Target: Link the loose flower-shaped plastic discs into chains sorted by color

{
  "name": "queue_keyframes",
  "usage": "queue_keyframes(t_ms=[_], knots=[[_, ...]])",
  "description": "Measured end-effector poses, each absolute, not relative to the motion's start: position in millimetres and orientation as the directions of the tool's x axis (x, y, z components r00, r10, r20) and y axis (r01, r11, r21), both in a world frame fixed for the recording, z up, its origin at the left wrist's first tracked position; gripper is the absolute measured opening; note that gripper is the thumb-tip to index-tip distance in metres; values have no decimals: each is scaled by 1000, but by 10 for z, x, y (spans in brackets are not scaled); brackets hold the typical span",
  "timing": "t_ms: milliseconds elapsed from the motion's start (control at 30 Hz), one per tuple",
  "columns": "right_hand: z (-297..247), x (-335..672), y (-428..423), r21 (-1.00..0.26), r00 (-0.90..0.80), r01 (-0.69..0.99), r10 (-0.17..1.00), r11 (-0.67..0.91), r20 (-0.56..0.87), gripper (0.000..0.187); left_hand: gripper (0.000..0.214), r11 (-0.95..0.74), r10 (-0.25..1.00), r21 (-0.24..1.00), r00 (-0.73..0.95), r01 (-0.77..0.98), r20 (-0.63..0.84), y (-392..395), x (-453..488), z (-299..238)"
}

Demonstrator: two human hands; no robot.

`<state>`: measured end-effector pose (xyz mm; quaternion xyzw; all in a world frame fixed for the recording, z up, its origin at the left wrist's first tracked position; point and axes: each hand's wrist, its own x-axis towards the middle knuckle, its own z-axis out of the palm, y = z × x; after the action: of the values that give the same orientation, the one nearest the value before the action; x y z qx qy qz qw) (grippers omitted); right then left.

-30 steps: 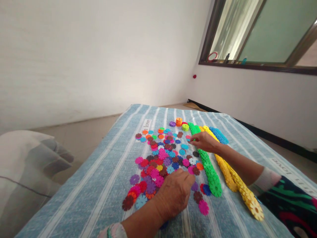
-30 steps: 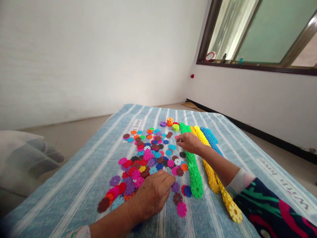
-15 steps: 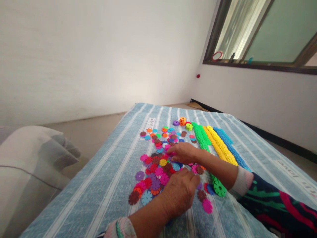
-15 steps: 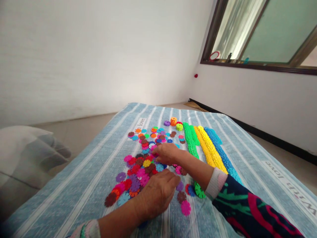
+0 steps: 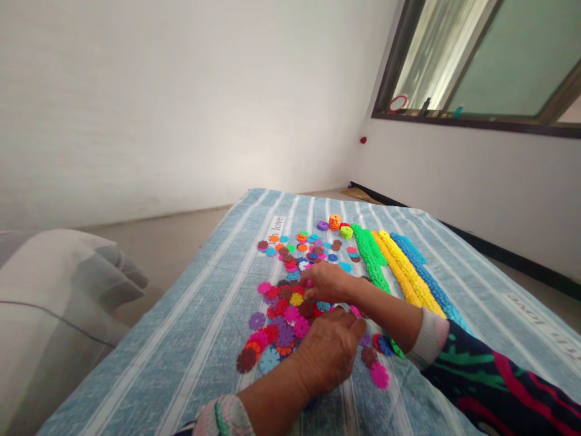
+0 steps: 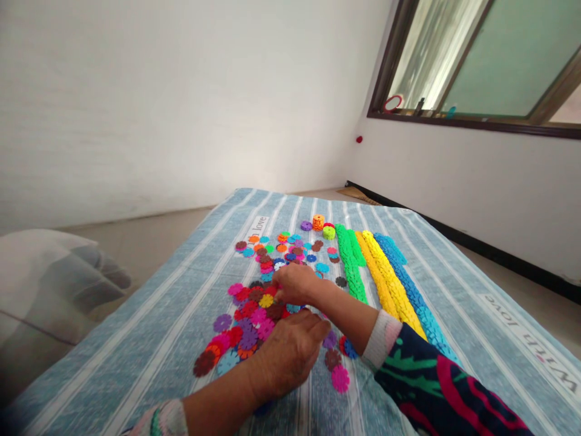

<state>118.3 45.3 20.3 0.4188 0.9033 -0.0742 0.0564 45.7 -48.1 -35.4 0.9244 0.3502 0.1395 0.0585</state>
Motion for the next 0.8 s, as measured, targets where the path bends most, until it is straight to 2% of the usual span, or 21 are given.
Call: queue_keyframes(t_ms=[167, 267, 433, 633, 800], knots=[[160, 1183, 514, -191, -654, 756, 734, 626, -183, 35, 17, -753, 658, 208, 718, 625, 227, -484, 455, -324], [119, 1183, 549, -265, -645, 761, 737, 593, -202, 32, 15, -755, 656, 213, 720, 621, 225, -485, 453, -311], [74, 1207, 583, -415, -616, 759, 761, 503, -204, 14, 18, -761, 649, 214, 722, 612, 241, -483, 448, -320], [187, 1405, 588, -611, -579, 708, 787, 353, -215, 20, 18, -758, 652, 209, 716, 618, 249, -483, 447, -341], [279, 1602, 603, -723, -560, 643, 799, 252, -220, 17, 13, -760, 650, 208, 717, 616, 252, -470, 444, -342]])
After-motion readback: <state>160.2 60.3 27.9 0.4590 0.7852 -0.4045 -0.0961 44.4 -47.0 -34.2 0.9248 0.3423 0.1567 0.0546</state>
